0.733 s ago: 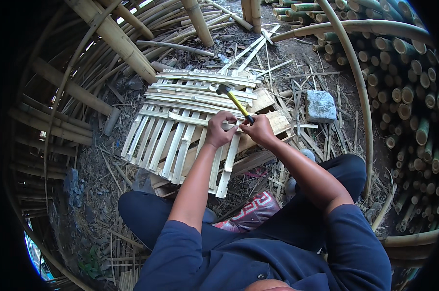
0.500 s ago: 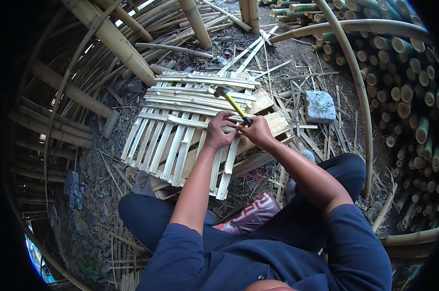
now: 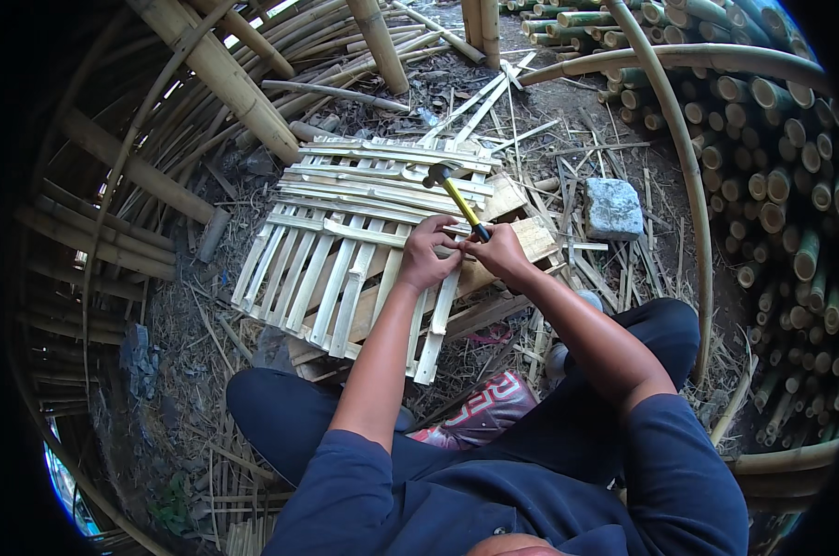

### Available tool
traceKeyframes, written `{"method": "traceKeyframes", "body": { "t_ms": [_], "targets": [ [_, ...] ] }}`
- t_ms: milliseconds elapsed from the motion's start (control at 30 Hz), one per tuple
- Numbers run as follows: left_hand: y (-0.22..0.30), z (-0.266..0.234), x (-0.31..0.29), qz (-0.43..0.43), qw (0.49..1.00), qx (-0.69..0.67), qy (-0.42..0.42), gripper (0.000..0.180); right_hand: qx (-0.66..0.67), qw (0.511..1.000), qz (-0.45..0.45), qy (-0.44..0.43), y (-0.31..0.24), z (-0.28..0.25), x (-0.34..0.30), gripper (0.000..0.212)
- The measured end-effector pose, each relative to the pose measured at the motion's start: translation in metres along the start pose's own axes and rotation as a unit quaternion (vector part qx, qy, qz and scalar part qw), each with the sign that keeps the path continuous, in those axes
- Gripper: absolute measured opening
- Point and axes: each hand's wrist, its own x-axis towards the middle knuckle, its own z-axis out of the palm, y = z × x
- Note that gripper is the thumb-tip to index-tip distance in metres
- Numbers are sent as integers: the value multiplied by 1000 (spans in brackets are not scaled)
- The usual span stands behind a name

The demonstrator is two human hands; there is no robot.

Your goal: The person assembles a bamboo crate by taking nails from a plastic bag and hammering them into the bamboo slats to secure the structure.

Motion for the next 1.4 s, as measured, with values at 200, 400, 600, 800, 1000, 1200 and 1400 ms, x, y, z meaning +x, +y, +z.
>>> {"method": "traceKeyframes", "body": {
  "t_ms": [200,400,600,800,1000,1200,1400],
  "targets": [
    [-1,-4,-3,-9,1000,11,-8,15,-21,1000,18,-7,-17,-1,-4,24],
    [12,-2,-6,-55,995,61,56,20,-41,999,36,7,-26,-2,-2,26],
    [36,5,-16,-82,985,97,115,24,-43,998,44,1,-36,-4,-2,22],
    [19,11,-31,-56,984,118,117,32,-87,996,27,-5,-28,0,-3,25],
    [24,14,-36,-131,985,71,90,31,-106,993,48,2,-24,-4,-4,28],
    [24,15,-32,-102,987,82,97,24,-97,994,56,-7,-23,-3,-3,31],
    [19,14,-33,-122,985,74,100,26,-90,995,48,-14,-24,-1,-3,30]
  ]
}}
